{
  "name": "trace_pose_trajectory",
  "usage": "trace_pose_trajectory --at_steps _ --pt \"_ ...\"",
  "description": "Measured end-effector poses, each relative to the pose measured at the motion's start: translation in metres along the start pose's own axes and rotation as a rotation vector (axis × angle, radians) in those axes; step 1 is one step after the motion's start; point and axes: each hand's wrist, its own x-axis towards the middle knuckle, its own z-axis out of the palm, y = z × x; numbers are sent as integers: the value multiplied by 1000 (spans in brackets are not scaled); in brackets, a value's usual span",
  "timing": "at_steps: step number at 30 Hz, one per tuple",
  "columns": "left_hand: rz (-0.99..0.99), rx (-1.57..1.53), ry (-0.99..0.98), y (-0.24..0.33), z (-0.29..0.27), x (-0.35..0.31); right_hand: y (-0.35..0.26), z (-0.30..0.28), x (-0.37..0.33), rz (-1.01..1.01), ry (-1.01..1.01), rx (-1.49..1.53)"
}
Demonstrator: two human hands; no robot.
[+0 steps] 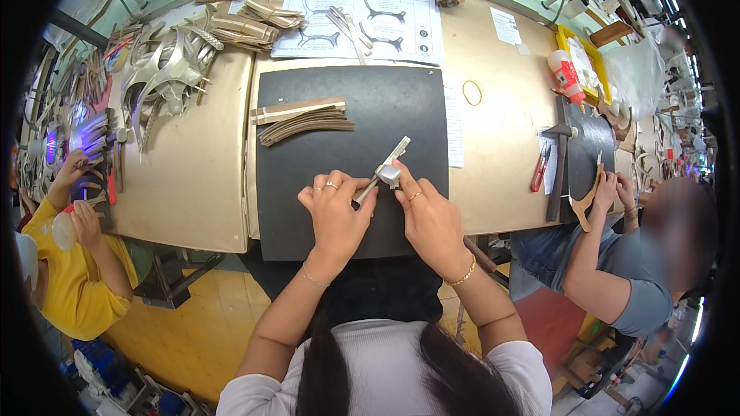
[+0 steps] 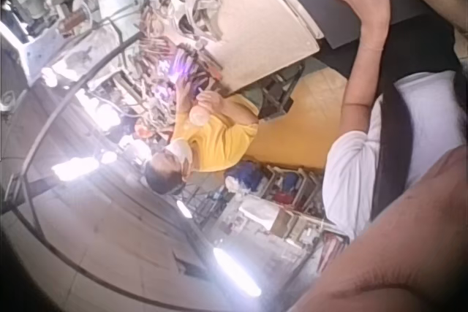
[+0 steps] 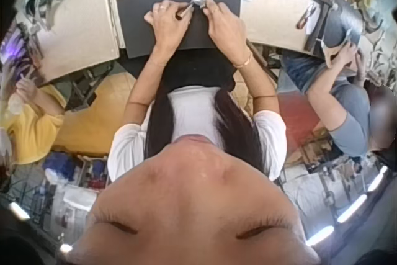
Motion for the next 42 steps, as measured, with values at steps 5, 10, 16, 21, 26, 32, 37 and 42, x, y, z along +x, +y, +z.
trace_pose_trajectory --at_steps 5,10,16,21,26,32,37,42 --pt "-34 -39 -23 -1 -1 2 1 1 2 7 -8 -14" --pt "-6 -4 -23 1 -1 4 -3 -10 1 -37 46 20" --pt "30 24 12 4 2 5 -7 -9 3 -52 -29 -27" --pt "36 17 22 3 1 4 -6 -8 1 -75 102 89" --pt "69 37 40 1 3 4 -5 -7 3 -100 7 -51" --pt "58 51 24 1 2 2 -4 -4 -2 -84 67 7" --pt "63 75 12 -1 -2 -3 -2 4 0 -78 4 -39" --pt "51 45 17 -3 -3 -5 -1 0 0 -57 -31 16"
